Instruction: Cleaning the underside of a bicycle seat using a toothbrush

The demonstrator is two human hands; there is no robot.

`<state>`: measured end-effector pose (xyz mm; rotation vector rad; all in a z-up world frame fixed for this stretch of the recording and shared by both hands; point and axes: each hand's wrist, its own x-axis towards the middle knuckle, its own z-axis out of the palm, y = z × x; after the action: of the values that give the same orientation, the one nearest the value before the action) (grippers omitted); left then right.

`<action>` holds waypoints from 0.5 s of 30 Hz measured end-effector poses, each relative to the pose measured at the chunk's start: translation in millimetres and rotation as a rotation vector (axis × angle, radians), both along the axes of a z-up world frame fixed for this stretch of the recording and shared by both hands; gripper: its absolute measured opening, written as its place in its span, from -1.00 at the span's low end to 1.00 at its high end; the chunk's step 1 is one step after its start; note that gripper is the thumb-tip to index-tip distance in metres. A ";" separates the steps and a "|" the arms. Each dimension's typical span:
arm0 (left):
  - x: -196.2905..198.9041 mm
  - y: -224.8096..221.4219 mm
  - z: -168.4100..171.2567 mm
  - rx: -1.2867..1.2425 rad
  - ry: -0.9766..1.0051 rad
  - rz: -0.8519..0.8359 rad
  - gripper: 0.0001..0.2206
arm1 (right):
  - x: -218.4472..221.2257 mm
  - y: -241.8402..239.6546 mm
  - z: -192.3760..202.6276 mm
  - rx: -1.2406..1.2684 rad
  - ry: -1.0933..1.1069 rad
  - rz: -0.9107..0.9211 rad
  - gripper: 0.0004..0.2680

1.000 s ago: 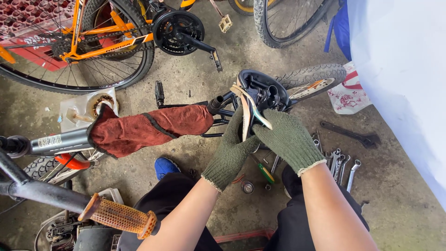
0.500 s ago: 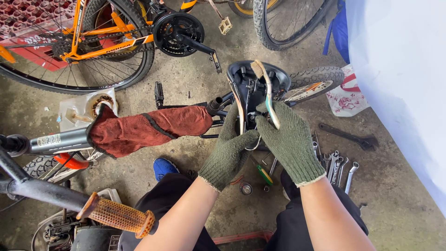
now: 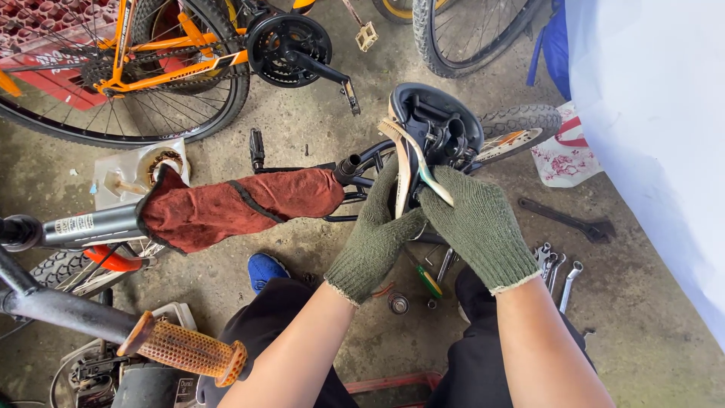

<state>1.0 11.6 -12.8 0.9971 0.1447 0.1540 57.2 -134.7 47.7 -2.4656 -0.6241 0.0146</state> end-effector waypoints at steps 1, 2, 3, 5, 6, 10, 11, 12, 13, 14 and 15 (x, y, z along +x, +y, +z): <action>-2.6 -1.7 10.7 0.000 0.001 -0.001 -0.21 | 1.0 0.4 -1.6 0.000 0.001 -0.001 -0.72; -5.4 -4.0 21.1 -0.096 0.011 -0.011 -0.30 | 1.5 0.1 -3.3 -0.005 -0.055 0.014 -0.74; -8.4 -6.3 31.6 -0.192 0.021 -0.021 -0.40 | 2.0 -0.2 -5.0 -0.010 -0.110 0.030 -0.76; -1.0 -7.4 15.7 -0.149 0.097 -0.021 -0.32 | 1.5 5.0 -4.1 -0.018 -0.118 0.009 -0.79; 3.4 -8.3 7.9 -0.104 0.171 -0.021 -0.23 | 1.8 7.3 -3.4 -0.025 -0.128 -0.013 -0.83; 9.3 -12.3 -5.5 -0.245 0.222 0.032 -0.24 | 11.0 7.2 -26.9 0.007 -0.224 -0.072 -0.80; 9.7 -12.8 -4.7 -0.283 0.217 0.044 -0.25 | 15.7 5.8 -43.7 0.158 -0.164 -0.163 -0.76; 10.1 -13.3 -3.7 -0.321 0.211 0.057 -0.26 | 20.5 4.7 -60.2 0.308 -0.102 -0.253 -0.70; 10.3 -14.3 1.6 -0.320 0.210 0.063 -0.26 | 23.5 3.4 -65.2 0.310 -0.101 -0.247 -0.70; 10.4 -15.6 7.0 -0.323 0.249 0.108 -0.31 | 26.3 1.9 -70.1 0.287 -0.125 -0.303 -0.72; 10.4 -17.1 12.5 -0.325 0.288 0.153 -0.36 | 29.1 0.2 -75.0 0.264 -0.149 -0.360 -0.74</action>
<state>11.4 -5.5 -0.3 0.6785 0.4950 0.1208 86.3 -134.5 -27.2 -2.2978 -0.2169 -0.3714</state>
